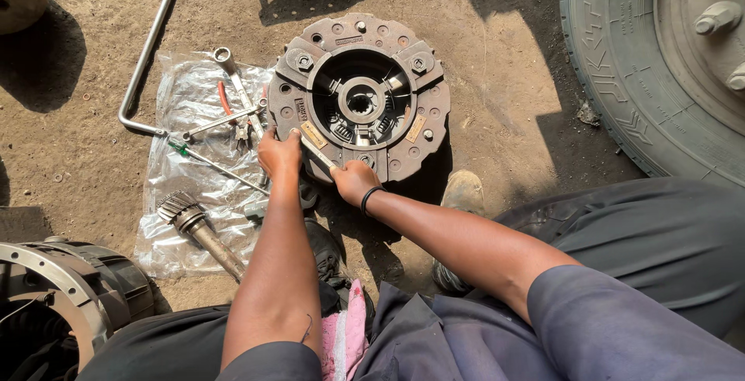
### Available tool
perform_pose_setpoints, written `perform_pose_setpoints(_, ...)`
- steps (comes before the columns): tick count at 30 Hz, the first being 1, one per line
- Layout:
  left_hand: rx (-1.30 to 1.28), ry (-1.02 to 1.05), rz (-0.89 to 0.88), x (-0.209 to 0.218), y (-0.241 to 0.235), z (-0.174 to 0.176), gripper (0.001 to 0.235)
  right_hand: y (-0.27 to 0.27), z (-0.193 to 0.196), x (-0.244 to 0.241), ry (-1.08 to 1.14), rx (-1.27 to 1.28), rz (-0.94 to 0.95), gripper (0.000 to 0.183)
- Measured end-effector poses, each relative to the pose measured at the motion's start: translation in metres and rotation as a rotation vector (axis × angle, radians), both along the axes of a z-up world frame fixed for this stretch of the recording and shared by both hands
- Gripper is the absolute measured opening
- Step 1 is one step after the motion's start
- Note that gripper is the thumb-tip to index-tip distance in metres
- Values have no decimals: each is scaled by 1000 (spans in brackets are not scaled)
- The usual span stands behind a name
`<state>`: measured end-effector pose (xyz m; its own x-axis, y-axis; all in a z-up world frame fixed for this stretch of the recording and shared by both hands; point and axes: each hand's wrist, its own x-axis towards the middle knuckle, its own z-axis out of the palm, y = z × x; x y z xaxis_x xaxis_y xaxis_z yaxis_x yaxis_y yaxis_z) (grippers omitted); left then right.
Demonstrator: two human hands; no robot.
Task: The person sits on the ground and uses a wrench to tighten bolts on a circular mechanical component, likely a brake drum assembly. They also insert a cylindrical metal part into the center of the assembly and continue to adjust the bolts.
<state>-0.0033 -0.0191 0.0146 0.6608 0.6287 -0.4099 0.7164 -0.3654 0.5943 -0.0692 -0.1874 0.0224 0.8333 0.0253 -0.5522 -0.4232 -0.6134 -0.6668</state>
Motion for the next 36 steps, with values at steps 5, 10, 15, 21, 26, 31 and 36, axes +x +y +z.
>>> perform_pose_setpoints(5,356,-342,-253,0,-65,35,46,-71,8,22,-149,-304,39,63)
perform_pose_setpoints(10,390,-591,-929,-12,-145,43,40,-217,31,37,-262,-713,141,73)
perform_pose_setpoints(15,357,-309,-1336,-37,-201,34,69,-268,22,16,-232,-742,107,71)
perform_pose_setpoints(21,484,-233,-1407,-44,-210,13,62,-289,33,36,-203,-735,181,68)
perform_pose_setpoints(26,531,-203,-1417,-45,-214,3,63,-293,48,78,-226,-752,348,68)
perform_pose_setpoints(31,493,-215,-1417,-41,-213,1,61,-283,54,68,84,-671,393,64)
perform_pose_setpoints(36,463,-249,-1416,-39,-206,0,61,-271,44,36,-161,-789,359,70)
